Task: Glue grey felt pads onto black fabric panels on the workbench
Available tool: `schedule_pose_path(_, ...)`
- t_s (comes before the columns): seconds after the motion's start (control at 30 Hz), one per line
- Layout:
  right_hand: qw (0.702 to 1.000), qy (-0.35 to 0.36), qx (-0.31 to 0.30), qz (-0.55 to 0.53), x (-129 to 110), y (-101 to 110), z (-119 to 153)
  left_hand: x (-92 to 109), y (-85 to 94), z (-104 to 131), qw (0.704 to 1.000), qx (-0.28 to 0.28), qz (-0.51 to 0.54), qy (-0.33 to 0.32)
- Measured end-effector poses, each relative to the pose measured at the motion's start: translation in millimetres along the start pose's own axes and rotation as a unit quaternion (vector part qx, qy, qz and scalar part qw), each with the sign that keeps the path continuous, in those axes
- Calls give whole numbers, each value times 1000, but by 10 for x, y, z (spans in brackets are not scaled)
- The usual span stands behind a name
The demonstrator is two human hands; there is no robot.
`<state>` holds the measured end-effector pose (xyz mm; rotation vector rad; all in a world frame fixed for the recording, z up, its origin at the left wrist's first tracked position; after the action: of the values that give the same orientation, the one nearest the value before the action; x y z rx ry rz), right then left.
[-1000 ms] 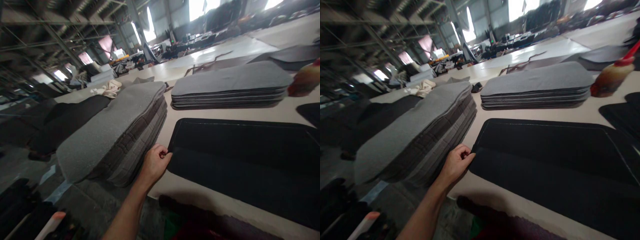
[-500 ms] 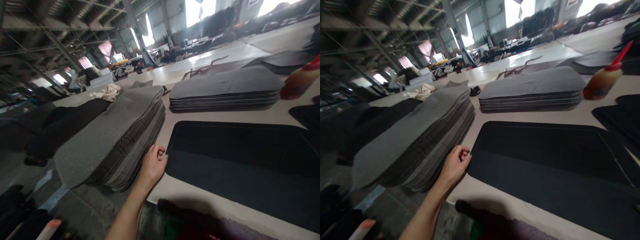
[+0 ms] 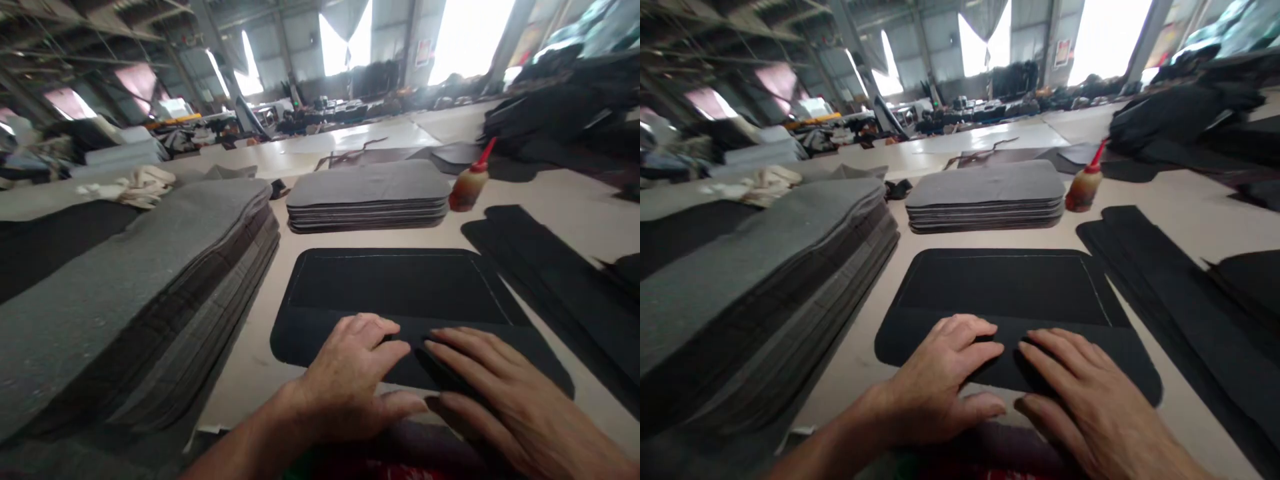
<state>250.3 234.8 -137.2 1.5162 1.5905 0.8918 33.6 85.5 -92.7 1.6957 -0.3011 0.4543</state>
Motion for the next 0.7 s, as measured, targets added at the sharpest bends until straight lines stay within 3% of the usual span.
schedule_pose_path(0.1, 994, 67, -50, 68, -97, -124, -104, -37, -132, -97, 996, -79, -29, 3)
schedule_pose_path(0.23, 988, 54, -98, 109, -117, -87, 44, -288, -145, 46, 986, -125, -106, 26)
schedule_pose_path(0.53, 973, -81, -95, 196, -1, 98, 626, -948, 82, 631, 957, 89, -274, -37)
schedule_pose_path(0.7, 970, -120, -56, 205, 134, 266, 779, -1270, 104, 842, 963, 139, -222, 57)
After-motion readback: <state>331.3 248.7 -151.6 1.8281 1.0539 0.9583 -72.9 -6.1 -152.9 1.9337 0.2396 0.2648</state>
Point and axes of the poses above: each hand's wrist, its own z-axis away from the middle knuckle, its own y-axis out of the back of the hand, x = y × z, the point moved 1 cm from there along -z, towards the middle knuckle, and after that the axes turned 11 degrees about y, right-handed, at the moved point
